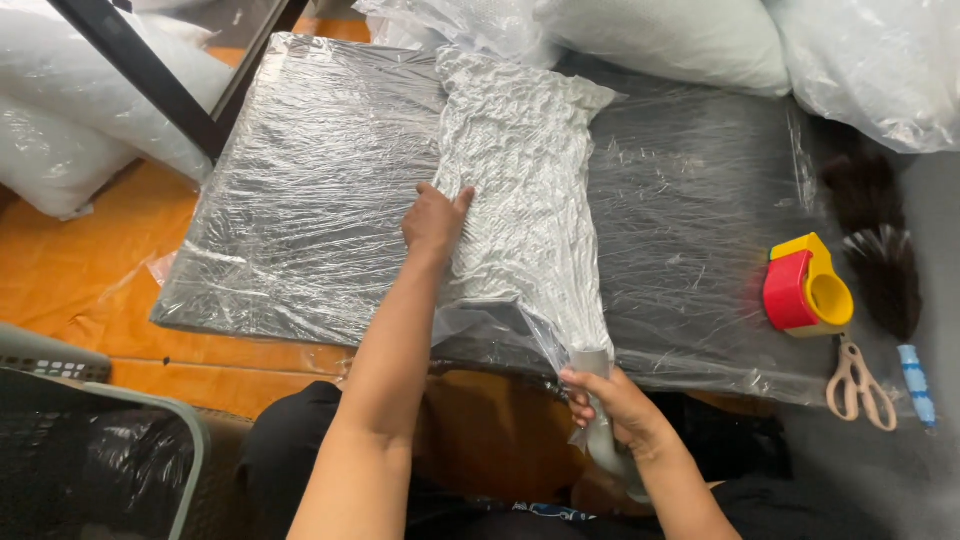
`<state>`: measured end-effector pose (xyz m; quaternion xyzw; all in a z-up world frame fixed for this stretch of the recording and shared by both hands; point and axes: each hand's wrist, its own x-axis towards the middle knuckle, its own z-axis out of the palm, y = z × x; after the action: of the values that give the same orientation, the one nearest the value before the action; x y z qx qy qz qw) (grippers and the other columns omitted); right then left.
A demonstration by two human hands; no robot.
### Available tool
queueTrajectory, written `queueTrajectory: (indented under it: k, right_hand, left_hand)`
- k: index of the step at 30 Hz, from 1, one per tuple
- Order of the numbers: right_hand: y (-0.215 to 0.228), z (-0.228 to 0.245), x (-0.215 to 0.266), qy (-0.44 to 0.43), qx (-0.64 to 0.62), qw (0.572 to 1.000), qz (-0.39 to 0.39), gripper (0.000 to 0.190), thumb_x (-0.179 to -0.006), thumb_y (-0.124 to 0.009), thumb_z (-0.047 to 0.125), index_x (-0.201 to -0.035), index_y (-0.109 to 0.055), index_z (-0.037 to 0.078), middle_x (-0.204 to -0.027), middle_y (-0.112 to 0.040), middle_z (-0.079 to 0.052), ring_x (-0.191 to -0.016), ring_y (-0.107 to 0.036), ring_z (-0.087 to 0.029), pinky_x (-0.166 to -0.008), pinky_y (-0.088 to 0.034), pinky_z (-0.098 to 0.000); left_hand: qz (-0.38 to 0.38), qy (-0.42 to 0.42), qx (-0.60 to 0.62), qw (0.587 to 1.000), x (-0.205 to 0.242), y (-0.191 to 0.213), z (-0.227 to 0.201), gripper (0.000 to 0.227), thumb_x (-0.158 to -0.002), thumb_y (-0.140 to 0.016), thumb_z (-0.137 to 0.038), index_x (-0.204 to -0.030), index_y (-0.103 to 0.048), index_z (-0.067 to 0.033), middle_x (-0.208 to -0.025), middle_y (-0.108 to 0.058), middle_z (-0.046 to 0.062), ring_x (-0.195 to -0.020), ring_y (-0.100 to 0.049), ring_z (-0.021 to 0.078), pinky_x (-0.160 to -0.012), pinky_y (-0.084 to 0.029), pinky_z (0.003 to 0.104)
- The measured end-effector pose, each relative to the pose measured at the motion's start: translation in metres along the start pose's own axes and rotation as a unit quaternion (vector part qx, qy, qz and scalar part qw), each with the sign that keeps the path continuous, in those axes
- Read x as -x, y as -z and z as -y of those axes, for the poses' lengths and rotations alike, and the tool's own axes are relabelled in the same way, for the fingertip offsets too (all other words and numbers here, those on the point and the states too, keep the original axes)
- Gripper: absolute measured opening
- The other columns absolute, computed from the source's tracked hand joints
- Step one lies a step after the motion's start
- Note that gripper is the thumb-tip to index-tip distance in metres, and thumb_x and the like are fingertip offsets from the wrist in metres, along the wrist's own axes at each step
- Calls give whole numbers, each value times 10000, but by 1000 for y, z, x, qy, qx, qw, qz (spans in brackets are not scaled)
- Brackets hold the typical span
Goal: A person is placing a pillow into a plastic bag and then using a vacuum cleaner hose to remove the air, compressing the pillow for storage or shipping.
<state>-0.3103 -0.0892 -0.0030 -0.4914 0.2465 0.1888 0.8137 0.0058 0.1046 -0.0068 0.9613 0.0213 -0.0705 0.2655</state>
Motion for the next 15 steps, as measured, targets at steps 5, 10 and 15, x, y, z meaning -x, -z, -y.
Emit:
queueTrajectory:
  k: [5, 10, 15]
  right_hand:
    - [0, -4, -3, 12, 5, 1000, -2, 178, -881, -736, 138, -911, -622, 5, -586, -504, -29, -462, -477, -104, -454, -425, -274]
    - [1, -9, -9, 38, 19, 998, -37, 253, -891, -764, 114, -759, -570, 20, -552, -424, -50, -373, -459, -163, -395, -457, -402]
    - [2, -12, -7, 33, 6, 998, -45, 236, -876, -770, 103, -776, -576, 14, -557, -432, -54, -375, -463, -161, -386, -457, -402]
  left_hand:
    - [-35, -16, -21, 999, 2, -13, 2, 782, -963, -523, -709, -1205, -484, 34, -833, -727, 148, -768, -742, 328, -734, -589, 458]
    - [-84, -186, -22, 979, 58, 36, -33, 848, -1059, -372, -638, -1559, -308, 45, -1540, -370, 374, -1494, -300, 486, -1254, -92, 575]
    - [25, -287, -88, 953, 81, 27, -32, 817, -1014, -285, -705, -1541, -455, -104, -1627, -343, 239, -1554, -249, 342, -1251, 10, 582]
